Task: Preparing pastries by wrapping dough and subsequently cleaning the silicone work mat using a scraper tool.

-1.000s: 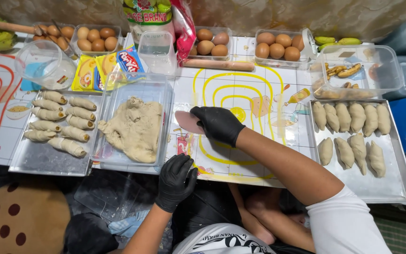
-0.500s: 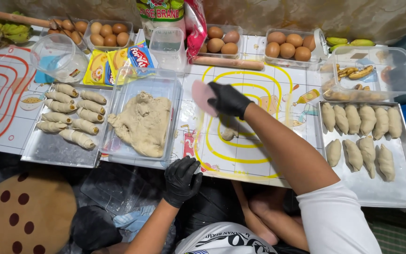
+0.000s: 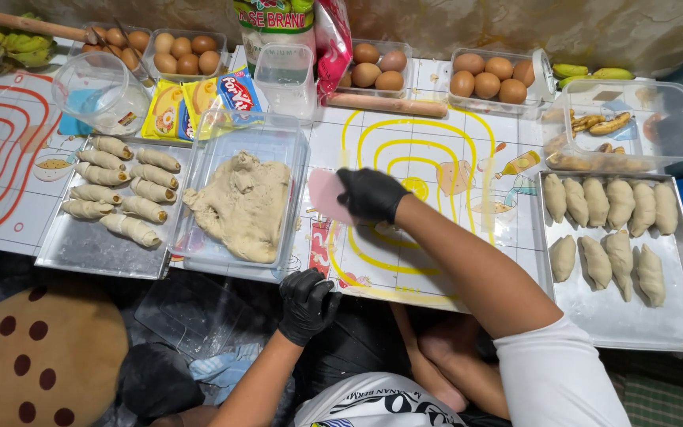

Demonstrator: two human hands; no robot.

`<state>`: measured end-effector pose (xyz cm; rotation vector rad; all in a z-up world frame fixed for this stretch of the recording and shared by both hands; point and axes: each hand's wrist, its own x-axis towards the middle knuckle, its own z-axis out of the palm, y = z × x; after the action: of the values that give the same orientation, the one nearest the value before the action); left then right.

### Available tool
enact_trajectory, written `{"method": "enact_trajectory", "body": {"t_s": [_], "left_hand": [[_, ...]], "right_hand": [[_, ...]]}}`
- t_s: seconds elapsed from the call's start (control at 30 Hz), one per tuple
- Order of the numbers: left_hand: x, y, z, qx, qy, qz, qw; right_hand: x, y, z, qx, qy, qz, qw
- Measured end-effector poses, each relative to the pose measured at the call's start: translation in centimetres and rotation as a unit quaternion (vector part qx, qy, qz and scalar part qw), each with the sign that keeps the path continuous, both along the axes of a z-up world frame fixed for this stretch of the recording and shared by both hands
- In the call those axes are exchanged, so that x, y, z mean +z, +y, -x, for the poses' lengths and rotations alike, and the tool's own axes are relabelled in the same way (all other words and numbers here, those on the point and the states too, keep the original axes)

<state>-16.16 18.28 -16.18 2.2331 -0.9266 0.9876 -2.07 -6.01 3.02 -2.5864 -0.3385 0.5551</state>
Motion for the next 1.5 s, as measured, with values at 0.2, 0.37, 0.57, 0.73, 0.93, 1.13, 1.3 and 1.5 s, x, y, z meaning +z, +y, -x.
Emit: {"method": "enact_trajectory", "body": {"t_s": [0.2, 0.37, 0.57, 0.73, 0.93, 1.13, 1.3, 1.5], "left_hand": [[1.0, 0.1, 0.0, -0.01, -0.01, 0.022, 1.0], [7.3, 2.0, -0.9, 0.14, -0.093, 0.001, 0.986], [11.5, 3.8, -4.4, 0.168, -0.046, -0.025, 0.984], [12.2, 4.4, -4.7, 0.134, -0.053, 0.013, 0.99], [12.2, 4.1, -4.6, 0.136, -0.067, 0.041, 0.988], [11.9, 4.6, -5.1, 0.121, -0.073, 0.045, 0.989], [9.5, 6.0, -6.3, 0.144, -0.075, 0.031, 0.986], [8.3, 5.9, -6.8, 0.152, -0.087, 0.056, 0.983]], "right_hand": [[-0.2, -0.1, 0.2, -0.017, 0.032, 0.014, 0.999], [2.0, 2.4, 2.9, -0.025, 0.021, -0.023, 0.999], [1.8, 1.8, 2.0, -0.083, -0.022, -0.016, 0.996], [2.4, 4.3, 4.1, -0.061, -0.01, -0.015, 0.998], [2.0, 3.8, 3.3, -0.083, -0.044, -0.012, 0.996], [-0.5, 4.8, 4.5, -0.045, 0.004, -0.047, 0.998], [0.7, 3.9, 3.9, -0.115, -0.025, -0.064, 0.991], [0.9, 3.2, 2.7, -0.104, -0.038, -0.043, 0.993]]}}
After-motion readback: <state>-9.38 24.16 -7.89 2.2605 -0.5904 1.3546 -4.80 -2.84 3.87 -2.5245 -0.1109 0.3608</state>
